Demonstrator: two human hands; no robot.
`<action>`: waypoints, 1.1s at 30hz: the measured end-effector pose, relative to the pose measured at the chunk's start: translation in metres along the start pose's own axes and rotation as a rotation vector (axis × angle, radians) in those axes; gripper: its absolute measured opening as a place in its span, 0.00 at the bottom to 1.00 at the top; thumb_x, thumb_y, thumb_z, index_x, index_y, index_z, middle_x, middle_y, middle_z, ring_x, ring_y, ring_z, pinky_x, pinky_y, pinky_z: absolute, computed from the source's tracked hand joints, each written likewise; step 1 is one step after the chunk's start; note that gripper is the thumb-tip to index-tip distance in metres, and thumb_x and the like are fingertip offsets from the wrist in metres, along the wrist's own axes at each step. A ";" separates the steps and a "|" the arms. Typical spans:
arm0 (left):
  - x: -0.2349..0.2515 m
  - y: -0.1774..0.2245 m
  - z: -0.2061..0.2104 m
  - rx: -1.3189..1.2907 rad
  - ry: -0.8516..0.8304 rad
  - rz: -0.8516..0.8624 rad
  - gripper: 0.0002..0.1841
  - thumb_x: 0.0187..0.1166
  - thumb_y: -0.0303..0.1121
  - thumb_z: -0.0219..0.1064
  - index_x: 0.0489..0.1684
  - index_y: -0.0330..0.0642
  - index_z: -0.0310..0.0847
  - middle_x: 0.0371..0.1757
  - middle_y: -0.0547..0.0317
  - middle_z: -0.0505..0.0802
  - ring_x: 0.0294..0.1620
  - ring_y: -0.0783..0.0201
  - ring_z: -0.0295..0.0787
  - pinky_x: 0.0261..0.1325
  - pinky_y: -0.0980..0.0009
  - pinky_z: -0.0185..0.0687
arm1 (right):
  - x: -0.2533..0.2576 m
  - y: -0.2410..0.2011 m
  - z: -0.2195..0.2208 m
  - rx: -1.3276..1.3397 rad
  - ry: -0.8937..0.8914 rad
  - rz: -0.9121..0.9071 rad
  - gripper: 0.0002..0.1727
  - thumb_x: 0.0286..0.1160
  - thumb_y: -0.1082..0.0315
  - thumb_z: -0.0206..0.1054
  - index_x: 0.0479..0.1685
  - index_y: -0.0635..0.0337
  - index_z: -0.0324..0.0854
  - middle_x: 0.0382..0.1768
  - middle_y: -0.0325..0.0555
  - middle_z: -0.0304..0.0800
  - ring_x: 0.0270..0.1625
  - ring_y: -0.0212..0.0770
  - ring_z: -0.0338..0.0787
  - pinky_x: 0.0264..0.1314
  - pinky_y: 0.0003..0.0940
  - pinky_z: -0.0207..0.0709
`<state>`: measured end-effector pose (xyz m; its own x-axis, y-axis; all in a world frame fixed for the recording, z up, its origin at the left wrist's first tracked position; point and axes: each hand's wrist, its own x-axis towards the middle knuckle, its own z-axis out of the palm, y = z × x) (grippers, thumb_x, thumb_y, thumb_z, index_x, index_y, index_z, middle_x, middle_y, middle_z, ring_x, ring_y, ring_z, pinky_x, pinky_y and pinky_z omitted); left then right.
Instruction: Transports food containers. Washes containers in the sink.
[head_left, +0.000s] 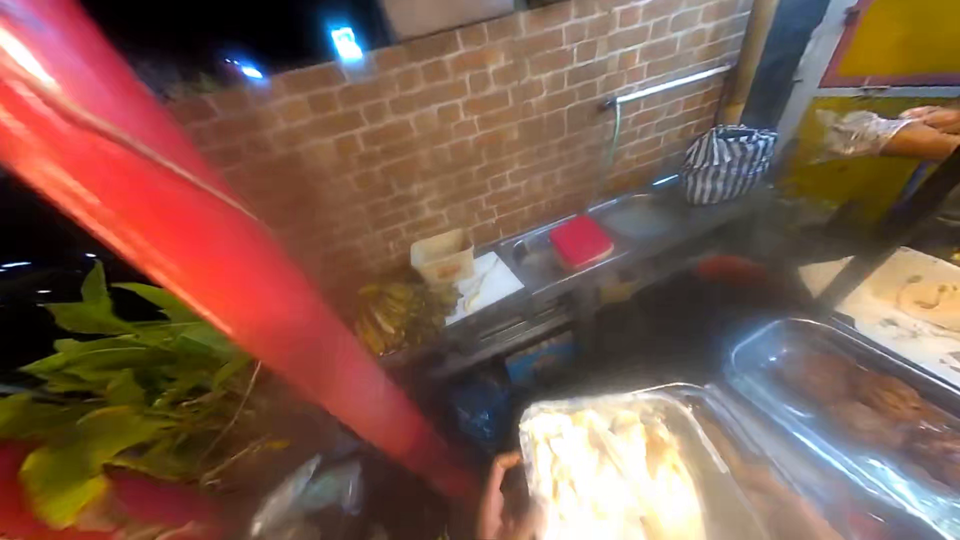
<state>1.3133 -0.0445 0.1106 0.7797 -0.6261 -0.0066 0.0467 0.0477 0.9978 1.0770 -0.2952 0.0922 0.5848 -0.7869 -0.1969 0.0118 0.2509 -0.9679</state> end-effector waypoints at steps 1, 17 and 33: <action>0.027 0.007 -0.010 0.009 0.003 0.011 0.29 0.74 0.21 0.69 0.77 0.29 0.66 0.70 0.44 0.84 0.58 0.59 0.91 0.59 0.60 0.91 | 0.019 -0.004 0.018 -0.022 -0.006 -0.004 0.31 0.95 0.49 0.42 0.86 0.61 0.65 0.66 0.51 0.88 0.63 0.42 0.89 0.67 0.46 0.83; 0.560 0.025 -0.158 0.120 0.072 -0.013 0.27 0.85 0.38 0.61 0.84 0.41 0.70 0.82 0.50 0.78 0.73 0.59 0.82 0.69 0.58 0.83 | 0.427 -0.069 0.340 -0.079 0.043 -0.202 0.30 0.95 0.56 0.45 0.89 0.62 0.59 0.78 0.54 0.78 0.74 0.42 0.83 0.70 0.43 0.83; 0.779 -0.011 -0.361 0.223 0.451 -0.448 0.23 0.92 0.38 0.55 0.85 0.46 0.66 0.80 0.39 0.77 0.74 0.40 0.79 0.65 0.39 0.81 | 0.729 -0.043 0.620 -0.131 -0.397 0.236 0.34 0.92 0.44 0.53 0.89 0.55 0.61 0.80 0.61 0.74 0.75 0.56 0.82 0.74 0.55 0.79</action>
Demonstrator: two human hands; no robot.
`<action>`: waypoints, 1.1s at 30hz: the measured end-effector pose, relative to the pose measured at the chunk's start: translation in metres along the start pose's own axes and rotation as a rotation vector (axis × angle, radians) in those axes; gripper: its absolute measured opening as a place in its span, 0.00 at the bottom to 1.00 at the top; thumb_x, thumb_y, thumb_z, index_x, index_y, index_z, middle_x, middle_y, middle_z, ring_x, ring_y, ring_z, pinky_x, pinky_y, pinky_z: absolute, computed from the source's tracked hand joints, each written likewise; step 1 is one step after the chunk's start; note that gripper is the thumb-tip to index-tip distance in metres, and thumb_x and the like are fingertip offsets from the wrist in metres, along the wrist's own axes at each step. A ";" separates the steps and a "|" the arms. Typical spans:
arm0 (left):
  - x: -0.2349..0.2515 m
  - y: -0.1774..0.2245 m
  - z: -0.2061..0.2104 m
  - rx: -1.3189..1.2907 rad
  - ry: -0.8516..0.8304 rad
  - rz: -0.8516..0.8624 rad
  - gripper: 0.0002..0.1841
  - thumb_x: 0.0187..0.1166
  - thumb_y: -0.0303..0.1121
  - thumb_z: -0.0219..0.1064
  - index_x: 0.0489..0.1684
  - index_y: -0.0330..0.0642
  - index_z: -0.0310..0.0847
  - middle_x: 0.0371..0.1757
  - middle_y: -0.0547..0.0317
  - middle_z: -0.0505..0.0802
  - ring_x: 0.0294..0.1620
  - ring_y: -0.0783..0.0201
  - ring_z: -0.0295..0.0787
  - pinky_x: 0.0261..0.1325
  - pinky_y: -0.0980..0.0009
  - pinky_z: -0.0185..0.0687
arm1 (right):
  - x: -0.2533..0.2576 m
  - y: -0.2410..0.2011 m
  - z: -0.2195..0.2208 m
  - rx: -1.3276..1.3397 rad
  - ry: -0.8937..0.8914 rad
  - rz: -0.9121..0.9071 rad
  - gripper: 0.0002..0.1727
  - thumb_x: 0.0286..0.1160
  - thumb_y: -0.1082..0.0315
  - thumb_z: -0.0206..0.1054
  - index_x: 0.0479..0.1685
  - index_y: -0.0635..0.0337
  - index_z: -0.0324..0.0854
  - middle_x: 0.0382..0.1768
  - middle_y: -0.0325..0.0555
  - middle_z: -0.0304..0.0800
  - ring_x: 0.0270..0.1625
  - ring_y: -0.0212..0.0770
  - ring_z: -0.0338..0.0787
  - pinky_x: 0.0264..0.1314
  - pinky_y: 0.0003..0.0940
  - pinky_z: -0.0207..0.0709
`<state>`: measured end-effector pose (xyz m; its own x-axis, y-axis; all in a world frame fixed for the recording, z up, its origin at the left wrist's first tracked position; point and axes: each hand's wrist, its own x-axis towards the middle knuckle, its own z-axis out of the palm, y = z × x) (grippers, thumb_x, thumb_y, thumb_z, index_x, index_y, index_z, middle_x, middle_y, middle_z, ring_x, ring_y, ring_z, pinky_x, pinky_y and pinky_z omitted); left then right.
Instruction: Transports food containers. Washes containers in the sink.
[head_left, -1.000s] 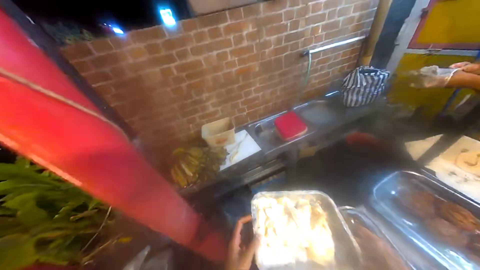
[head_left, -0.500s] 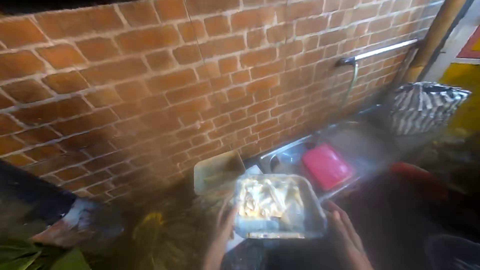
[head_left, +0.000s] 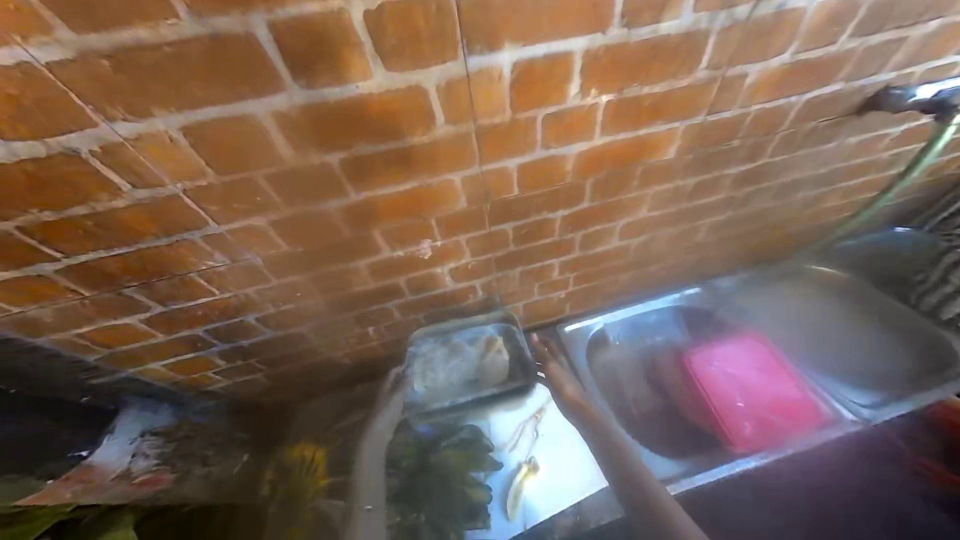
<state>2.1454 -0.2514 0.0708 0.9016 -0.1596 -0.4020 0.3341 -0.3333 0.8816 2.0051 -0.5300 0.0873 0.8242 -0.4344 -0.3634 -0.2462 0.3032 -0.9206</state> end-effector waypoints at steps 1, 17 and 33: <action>0.008 -0.005 0.002 0.048 -0.002 0.002 0.23 0.91 0.36 0.56 0.85 0.44 0.66 0.80 0.38 0.77 0.75 0.40 0.78 0.66 0.38 0.79 | 0.003 0.001 0.002 -0.018 0.001 -0.004 0.35 0.92 0.44 0.54 0.89 0.55 0.60 0.81 0.60 0.73 0.77 0.55 0.81 0.76 0.55 0.77; -0.005 -0.011 0.006 0.178 0.237 0.142 0.24 0.92 0.46 0.56 0.61 0.31 0.86 0.59 0.37 0.91 0.64 0.46 0.87 0.67 0.45 0.77 | -0.024 0.013 0.005 -0.319 0.012 -0.020 0.38 0.89 0.45 0.60 0.94 0.51 0.56 0.70 0.56 0.87 0.67 0.48 0.89 0.71 0.49 0.80; -0.005 -0.013 0.028 -0.075 0.171 0.238 0.24 0.92 0.41 0.55 0.82 0.39 0.71 0.79 0.43 0.80 0.77 0.50 0.78 0.76 0.48 0.74 | -0.052 0.174 0.000 -1.202 -0.396 -0.228 0.27 0.66 0.70 0.73 0.70 0.54 0.84 0.74 0.55 0.82 0.77 0.62 0.78 0.74 0.62 0.73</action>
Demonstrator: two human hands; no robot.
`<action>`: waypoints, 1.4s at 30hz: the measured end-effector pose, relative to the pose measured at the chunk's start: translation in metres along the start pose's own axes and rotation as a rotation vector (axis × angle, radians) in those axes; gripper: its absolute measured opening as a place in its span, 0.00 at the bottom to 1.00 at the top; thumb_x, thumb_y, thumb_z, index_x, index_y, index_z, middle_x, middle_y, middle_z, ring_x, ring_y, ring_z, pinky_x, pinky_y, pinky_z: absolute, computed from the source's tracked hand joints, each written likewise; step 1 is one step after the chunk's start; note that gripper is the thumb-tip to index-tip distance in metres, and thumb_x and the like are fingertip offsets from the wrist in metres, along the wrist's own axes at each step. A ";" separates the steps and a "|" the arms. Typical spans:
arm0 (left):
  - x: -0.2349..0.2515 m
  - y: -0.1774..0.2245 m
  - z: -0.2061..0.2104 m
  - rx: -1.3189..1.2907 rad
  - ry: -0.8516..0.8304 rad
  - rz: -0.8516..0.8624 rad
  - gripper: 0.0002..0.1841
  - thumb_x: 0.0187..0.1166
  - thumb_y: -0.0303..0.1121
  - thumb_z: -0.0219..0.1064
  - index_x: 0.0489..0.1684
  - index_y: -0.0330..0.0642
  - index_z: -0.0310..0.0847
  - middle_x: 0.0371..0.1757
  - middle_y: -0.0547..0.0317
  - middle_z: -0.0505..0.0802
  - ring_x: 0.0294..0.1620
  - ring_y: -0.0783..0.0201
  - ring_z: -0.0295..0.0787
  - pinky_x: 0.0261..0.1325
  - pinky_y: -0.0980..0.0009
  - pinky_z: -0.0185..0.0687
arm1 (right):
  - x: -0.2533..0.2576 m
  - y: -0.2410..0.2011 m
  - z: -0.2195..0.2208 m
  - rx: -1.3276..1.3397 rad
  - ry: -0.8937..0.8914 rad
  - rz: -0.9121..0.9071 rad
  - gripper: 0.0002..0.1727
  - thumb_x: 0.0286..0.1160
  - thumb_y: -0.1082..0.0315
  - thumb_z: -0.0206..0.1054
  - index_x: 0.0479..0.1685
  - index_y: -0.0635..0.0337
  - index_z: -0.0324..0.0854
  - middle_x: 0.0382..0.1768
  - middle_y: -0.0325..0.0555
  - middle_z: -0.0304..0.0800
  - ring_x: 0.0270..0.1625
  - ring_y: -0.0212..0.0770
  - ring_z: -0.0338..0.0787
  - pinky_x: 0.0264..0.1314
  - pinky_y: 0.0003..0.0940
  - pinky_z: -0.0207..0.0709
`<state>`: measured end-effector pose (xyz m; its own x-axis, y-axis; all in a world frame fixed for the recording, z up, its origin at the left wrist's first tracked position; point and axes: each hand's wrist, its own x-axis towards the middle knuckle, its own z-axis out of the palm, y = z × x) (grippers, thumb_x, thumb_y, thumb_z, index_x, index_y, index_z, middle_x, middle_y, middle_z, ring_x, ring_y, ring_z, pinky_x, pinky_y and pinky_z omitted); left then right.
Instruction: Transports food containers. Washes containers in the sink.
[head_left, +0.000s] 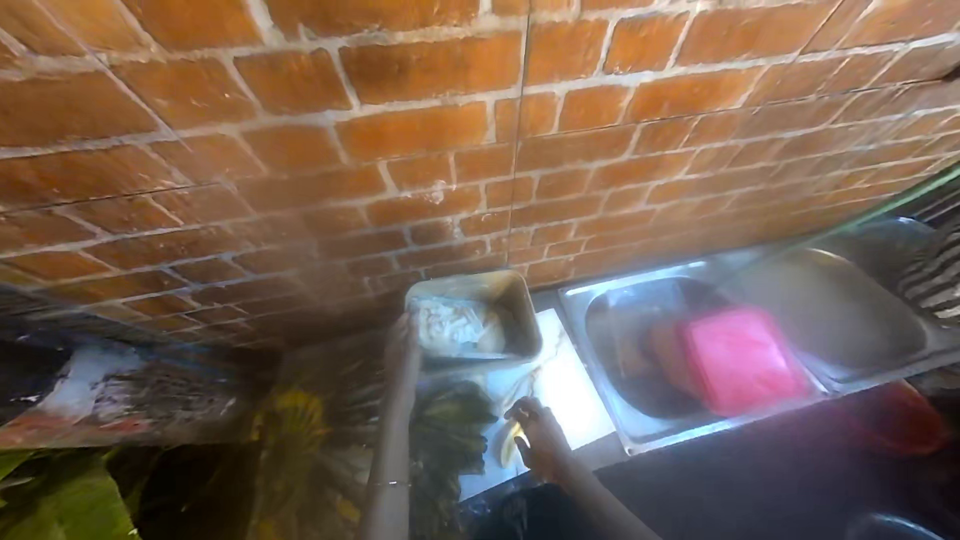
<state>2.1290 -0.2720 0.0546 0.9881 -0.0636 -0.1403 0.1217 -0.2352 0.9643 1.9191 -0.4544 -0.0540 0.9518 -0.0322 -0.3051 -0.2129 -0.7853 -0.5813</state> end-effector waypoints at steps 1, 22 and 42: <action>0.001 0.002 0.002 0.061 0.000 0.005 0.24 0.91 0.40 0.58 0.81 0.38 0.72 0.77 0.41 0.82 0.75 0.49 0.80 0.75 0.48 0.75 | 0.008 0.002 0.004 -0.093 -0.092 -0.016 0.30 0.64 0.72 0.75 0.72 0.53 0.82 0.76 0.56 0.79 0.78 0.63 0.76 0.74 0.64 0.72; -0.024 -0.026 -0.004 -0.147 0.038 -0.048 0.24 0.82 0.24 0.66 0.77 0.30 0.72 0.63 0.34 0.86 0.49 0.48 0.94 0.42 0.50 0.96 | 0.001 0.050 -0.001 0.128 -0.061 0.027 0.18 0.71 0.57 0.73 0.56 0.55 0.88 0.57 0.51 0.92 0.68 0.58 0.84 0.74 0.65 0.69; -0.043 -0.023 -0.014 -0.318 0.056 -0.155 0.25 0.86 0.28 0.61 0.82 0.37 0.70 0.69 0.42 0.84 0.53 0.56 0.89 0.47 0.58 0.90 | 0.051 -0.050 -0.145 0.252 0.519 -0.165 0.21 0.69 0.49 0.77 0.58 0.47 0.91 0.64 0.45 0.90 0.73 0.50 0.82 0.75 0.58 0.73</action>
<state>2.0850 -0.2503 0.0421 0.9581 0.0047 -0.2864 0.2852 0.0759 0.9555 2.0105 -0.5067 0.0684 0.9467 -0.2698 0.1761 -0.0383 -0.6370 -0.7699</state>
